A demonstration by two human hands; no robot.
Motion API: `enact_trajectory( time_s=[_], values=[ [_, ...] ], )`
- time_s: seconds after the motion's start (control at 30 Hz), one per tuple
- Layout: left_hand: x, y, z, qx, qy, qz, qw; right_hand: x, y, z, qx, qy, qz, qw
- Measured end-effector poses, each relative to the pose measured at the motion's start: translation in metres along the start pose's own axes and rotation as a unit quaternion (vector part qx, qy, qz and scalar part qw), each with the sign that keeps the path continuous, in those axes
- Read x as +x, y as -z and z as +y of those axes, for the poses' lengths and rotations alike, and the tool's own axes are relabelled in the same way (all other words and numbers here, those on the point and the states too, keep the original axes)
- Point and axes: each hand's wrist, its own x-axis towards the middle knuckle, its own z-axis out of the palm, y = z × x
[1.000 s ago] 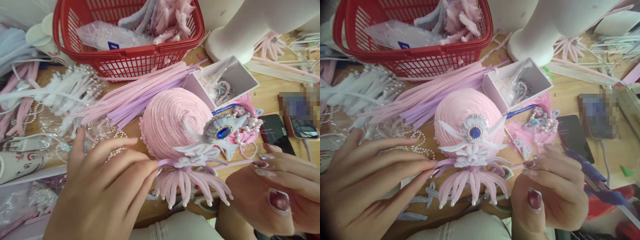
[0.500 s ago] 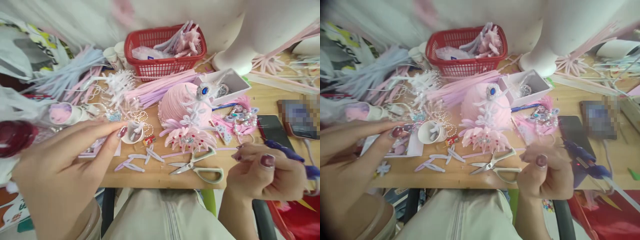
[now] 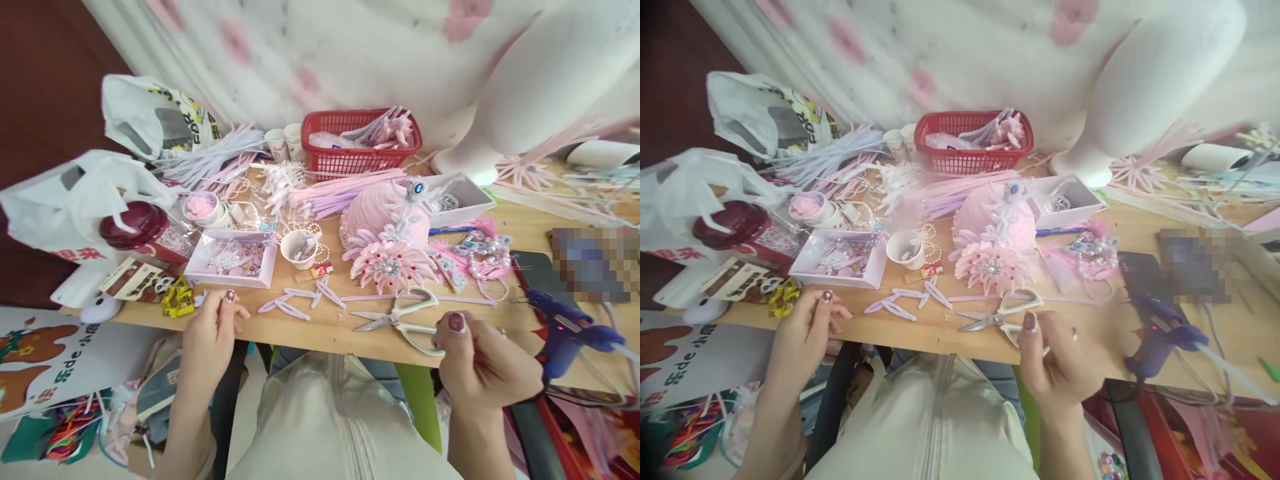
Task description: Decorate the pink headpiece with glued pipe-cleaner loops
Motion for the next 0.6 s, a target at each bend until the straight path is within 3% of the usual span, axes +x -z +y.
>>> enact_trajectory(
  time_s=[0.1,0.2,0.33,0.6],
  values=[
    [-0.004,-0.003,-0.014,0.057,0.027,0.035,0.997,0.0,-0.002,-0.013,-0.027,0.063,-0.018,0.998],
    [-0.006,-0.008,-0.022,0.051,0.001,0.054,0.997,-0.001,-0.003,-0.021,-0.031,0.102,-0.049,0.993],
    [-0.01,-0.017,-0.027,-0.016,-0.059,0.074,0.995,-0.01,-0.001,-0.021,-0.039,0.097,-0.057,0.993],
    [-0.017,-0.029,-0.033,0.014,-0.077,0.103,0.992,-0.033,0.001,-0.009,-0.045,0.09,-0.098,0.99]
  ],
)
